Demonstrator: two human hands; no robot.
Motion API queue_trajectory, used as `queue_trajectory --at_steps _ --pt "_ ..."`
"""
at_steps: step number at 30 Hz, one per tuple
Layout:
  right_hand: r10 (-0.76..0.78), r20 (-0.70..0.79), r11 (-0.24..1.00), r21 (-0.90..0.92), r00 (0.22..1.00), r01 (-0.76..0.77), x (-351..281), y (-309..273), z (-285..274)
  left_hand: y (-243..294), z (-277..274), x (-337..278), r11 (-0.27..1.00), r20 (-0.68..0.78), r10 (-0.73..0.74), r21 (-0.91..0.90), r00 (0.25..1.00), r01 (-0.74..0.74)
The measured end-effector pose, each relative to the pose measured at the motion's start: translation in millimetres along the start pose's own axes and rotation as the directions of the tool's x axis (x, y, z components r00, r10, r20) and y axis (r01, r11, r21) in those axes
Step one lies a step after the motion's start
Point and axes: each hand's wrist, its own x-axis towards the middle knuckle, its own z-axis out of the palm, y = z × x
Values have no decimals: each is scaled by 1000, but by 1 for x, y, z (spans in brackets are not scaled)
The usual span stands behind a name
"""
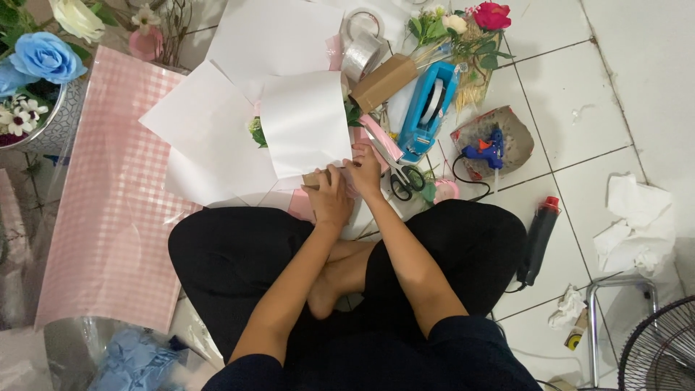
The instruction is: The person cuts paper with shears, folds the paper around a small box containing flowers, and secures it to create a floral arrangement while sitting on the floor.
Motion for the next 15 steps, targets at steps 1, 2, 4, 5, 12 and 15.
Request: queue_trajectory --at_steps 1,2,4,5,12,15 --pt "-1 -1 1000 0 1000 1 4 9 2 0 0 -3 1000 -2 1 0 1000 -1" --pt "9 5 1000 12 1000 -9 8 17 4 -1 1 -5 1000 -19 1 -11 1000 -1" --pt "18 11 1000 25 1000 -19 12 32 5 -5 -3 -16 1000 -36 1 -21 999 -2" --pt "34 20 998 47 999 -35 14 37 5 -9 -7 -24 994 -96 16 -108 995 -26" --pt "32 21 994 105 999 -34 16 58 5 -22 10 -30 817 -411 -102 -555 906 -160" --pt "49 11 989 137 999 -50 21 67 5 -21 9 -30 720 -376 -160 -677 913 -152"
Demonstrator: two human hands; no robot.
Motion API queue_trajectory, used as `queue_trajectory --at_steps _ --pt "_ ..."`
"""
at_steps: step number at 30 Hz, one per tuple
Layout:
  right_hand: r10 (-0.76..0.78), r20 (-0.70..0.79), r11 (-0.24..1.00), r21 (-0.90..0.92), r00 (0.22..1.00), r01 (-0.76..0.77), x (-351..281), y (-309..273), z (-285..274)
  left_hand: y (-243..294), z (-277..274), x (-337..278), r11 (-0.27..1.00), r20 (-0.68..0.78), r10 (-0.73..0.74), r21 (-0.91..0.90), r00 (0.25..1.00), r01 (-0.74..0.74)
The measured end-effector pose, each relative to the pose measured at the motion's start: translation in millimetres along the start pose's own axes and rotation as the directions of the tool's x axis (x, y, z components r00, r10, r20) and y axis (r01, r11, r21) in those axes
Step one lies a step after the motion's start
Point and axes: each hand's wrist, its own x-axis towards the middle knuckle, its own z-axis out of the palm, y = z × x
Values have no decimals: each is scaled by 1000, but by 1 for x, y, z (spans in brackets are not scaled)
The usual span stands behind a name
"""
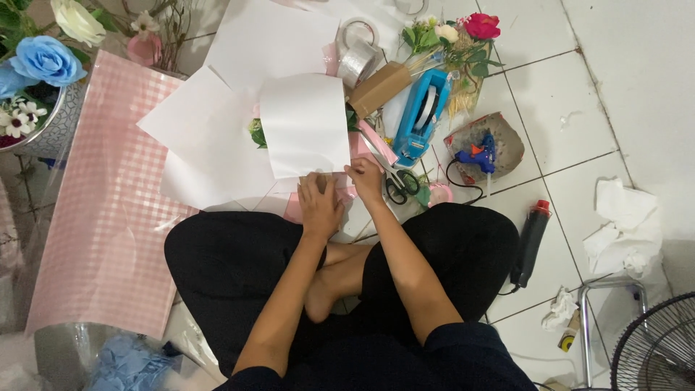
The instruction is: The person cuts paper with shears, folds the paper around a small box containing flowers, and secures it to create a floral arrangement while sitting on the floor.
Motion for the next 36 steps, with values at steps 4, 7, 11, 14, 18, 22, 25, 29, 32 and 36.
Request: queue_trajectory --at_steps 4,7,11,14,18,22,25,29,32,36 --pt "2 5 999 -40 1000 -2 -6 -1 2 1 2 2 991 -39 -82 -111 996 77" --pt "90 31 996 3 995 -90 -36 -36 2 -2 1 2 981 -135 -79 -185 988 53" --pt "-51 258 998 54 965 39 -93 -131 -7 11 -29 2 844 -239 -98 -534 966 -46" --pt "-219 307 966 205 926 161 -120 -166 -12 23 -60 7 681 -276 -47 -712 960 -172" --pt "-488 230 865 253 842 433 -113 -150 -17 35 -89 14 426 -259 58 -867 964 -259" --pt "-618 51 769 -167 785 616 -109 -145 -10 36 -92 21 484 21 -65 -874 998 49" --pt "-635 61 641 -516 770 569 -106 -133 1 27 -73 22 398 198 -194 -880 961 261" --pt "-281 225 653 -668 933 357 -110 -109 16 -57 42 31 386 364 -398 -766 842 514" --pt "-198 247 660 -682 949 315 -104 -106 19 -51 35 28 404 367 -441 -734 819 547" --pt "-250 241 768 -541 938 344 -100 -97 20 -20 -6 16 409 309 -430 -772 849 487"
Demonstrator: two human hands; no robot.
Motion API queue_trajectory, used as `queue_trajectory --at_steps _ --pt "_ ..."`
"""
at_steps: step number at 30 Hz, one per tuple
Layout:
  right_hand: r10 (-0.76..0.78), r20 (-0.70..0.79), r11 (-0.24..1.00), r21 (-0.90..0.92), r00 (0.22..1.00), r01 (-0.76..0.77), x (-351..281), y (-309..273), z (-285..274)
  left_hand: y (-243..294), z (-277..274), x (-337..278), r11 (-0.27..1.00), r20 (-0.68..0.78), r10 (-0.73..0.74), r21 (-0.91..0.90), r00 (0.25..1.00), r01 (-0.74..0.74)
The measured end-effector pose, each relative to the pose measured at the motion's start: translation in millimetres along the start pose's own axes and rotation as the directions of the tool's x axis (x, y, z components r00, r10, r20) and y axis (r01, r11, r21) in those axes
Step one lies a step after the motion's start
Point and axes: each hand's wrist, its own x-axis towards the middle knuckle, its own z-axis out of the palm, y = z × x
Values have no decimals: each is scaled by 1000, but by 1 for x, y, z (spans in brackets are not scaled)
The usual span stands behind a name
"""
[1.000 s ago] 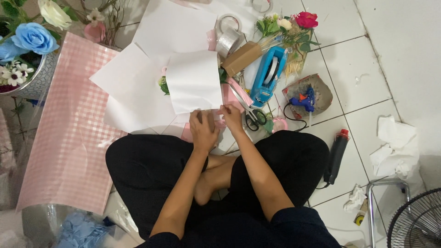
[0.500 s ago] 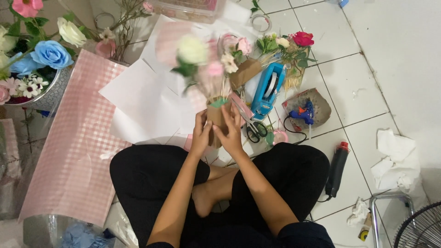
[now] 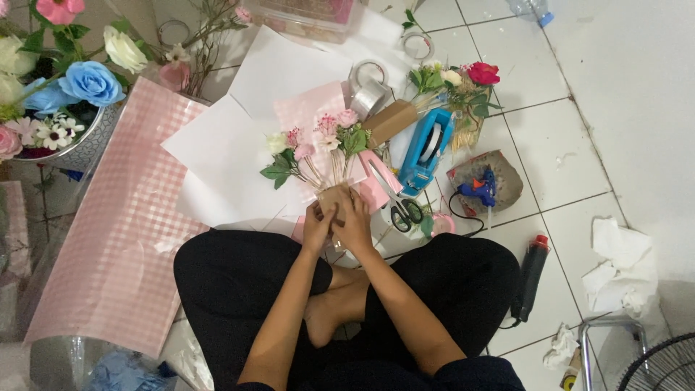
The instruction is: The person cuts paper with shears, folds the paper around a small box containing flowers, and secures it to create a floral arrangement while sitting on the floor.
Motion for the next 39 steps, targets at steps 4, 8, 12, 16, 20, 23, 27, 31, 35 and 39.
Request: queue_trajectory --at_steps 4,8,12,16,20,23,27,31,35,39 --pt "-48 -73 986 154 996 59 -8 -15 -14 10 -5 -14 986 -51 111 -117 993 -116" --pt "-74 -33 956 281 997 81 -15 -36 -27 19 -10 -32 955 -61 217 -196 974 -225" --pt "28 119 960 274 992 -60 -15 -27 -17 5 -11 -24 980 -43 -105 -173 994 96" --pt "81 162 959 257 983 -122 -12 -14 -7 -6 -11 -10 979 -53 -138 -160 989 128" --pt "45 61 931 358 997 -64 -15 -25 -19 16 -13 -31 972 -59 0 -234 998 -14" --pt "18 1 895 445 1000 -17 -14 -40 -34 46 -17 -51 937 -33 172 -304 984 -174" --pt "63 31 838 541 998 -69 -10 -40 -34 58 -16 -60 917 -4 163 -367 987 -153" --pt "185 199 790 552 962 -266 -5 -18 -21 38 -15 -41 911 -3 -79 -407 997 71" --pt "276 274 786 488 921 -380 -5 -6 -17 -7 -12 -4 888 -82 -179 -442 980 125" --pt "257 277 760 534 926 -371 -1 -7 -18 23 -17 -18 846 -105 -254 -507 962 168"
